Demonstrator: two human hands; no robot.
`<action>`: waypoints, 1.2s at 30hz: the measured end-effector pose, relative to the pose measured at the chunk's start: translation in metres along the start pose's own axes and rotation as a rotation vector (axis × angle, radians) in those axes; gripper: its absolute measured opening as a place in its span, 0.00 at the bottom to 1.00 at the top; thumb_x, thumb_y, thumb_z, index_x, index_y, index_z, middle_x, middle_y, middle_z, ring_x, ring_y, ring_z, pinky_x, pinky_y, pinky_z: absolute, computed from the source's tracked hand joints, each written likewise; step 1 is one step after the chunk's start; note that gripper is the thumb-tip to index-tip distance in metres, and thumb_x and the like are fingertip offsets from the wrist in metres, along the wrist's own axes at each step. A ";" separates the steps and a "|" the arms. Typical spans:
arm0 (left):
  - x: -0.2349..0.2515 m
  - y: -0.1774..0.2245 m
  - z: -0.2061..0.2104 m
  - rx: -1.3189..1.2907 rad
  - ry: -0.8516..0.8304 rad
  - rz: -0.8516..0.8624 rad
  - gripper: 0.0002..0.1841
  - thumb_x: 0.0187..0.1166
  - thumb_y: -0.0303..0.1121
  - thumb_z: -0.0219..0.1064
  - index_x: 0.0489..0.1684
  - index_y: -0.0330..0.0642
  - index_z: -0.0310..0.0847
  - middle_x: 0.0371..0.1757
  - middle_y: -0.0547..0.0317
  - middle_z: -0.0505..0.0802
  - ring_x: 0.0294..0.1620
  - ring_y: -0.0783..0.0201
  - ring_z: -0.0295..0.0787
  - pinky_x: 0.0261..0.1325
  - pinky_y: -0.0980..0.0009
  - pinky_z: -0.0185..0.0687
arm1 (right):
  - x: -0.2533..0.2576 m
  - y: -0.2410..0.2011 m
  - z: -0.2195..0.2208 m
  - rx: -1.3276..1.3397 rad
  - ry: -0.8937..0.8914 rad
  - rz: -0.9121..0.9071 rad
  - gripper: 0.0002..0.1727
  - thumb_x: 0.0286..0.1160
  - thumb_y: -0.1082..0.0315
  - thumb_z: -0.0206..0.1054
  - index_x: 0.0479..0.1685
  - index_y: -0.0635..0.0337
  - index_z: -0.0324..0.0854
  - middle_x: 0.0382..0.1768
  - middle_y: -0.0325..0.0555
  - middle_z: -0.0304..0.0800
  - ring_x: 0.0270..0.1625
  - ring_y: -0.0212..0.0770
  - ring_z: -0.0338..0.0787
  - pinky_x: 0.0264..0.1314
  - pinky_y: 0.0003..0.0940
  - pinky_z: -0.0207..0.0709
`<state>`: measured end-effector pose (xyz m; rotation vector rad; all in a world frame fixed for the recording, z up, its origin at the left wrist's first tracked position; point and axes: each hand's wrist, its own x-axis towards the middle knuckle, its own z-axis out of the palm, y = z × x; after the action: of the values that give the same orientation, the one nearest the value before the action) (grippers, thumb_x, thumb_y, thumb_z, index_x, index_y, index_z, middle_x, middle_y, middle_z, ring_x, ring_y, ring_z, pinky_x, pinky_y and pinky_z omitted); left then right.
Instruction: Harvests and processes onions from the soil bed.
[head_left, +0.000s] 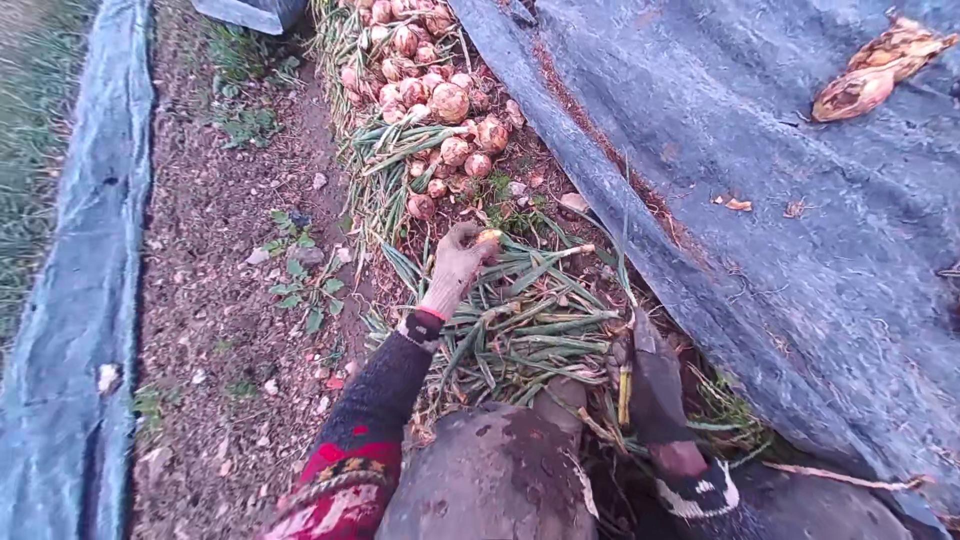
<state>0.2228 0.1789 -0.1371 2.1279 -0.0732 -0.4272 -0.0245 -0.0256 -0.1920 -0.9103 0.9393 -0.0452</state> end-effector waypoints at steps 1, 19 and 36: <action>-0.004 0.022 -0.010 -0.297 -0.181 0.030 0.29 0.71 0.35 0.79 0.70 0.33 0.77 0.56 0.38 0.92 0.49 0.44 0.95 0.54 0.47 0.95 | -0.002 0.008 0.006 -0.174 -0.036 -0.080 0.25 0.91 0.46 0.53 0.70 0.54 0.76 0.23 0.41 0.81 0.20 0.37 0.82 0.22 0.37 0.83; 0.188 -0.112 -0.111 1.598 -0.134 0.167 0.36 0.61 0.25 0.76 0.78 0.51 0.77 0.72 0.32 0.82 0.74 0.26 0.74 0.74 0.25 0.64 | -0.004 0.009 0.011 -0.588 -0.497 -0.072 0.42 0.71 0.34 0.70 0.85 0.40 0.70 0.67 0.33 0.90 0.65 0.30 0.89 0.70 0.42 0.85; -0.071 0.055 0.098 0.070 -0.894 0.230 0.40 0.59 0.55 0.84 0.73 0.47 0.80 0.65 0.62 0.91 0.63 0.69 0.88 0.68 0.63 0.87 | -0.003 -0.023 -0.019 -0.257 -0.232 -0.475 0.36 0.82 0.45 0.65 0.82 0.60 0.73 0.76 0.45 0.83 0.75 0.36 0.82 0.79 0.39 0.78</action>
<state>0.1304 0.0850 -0.1217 1.8090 -0.8362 -1.2093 -0.0320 -0.0519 -0.1789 -1.3334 0.5049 -0.2233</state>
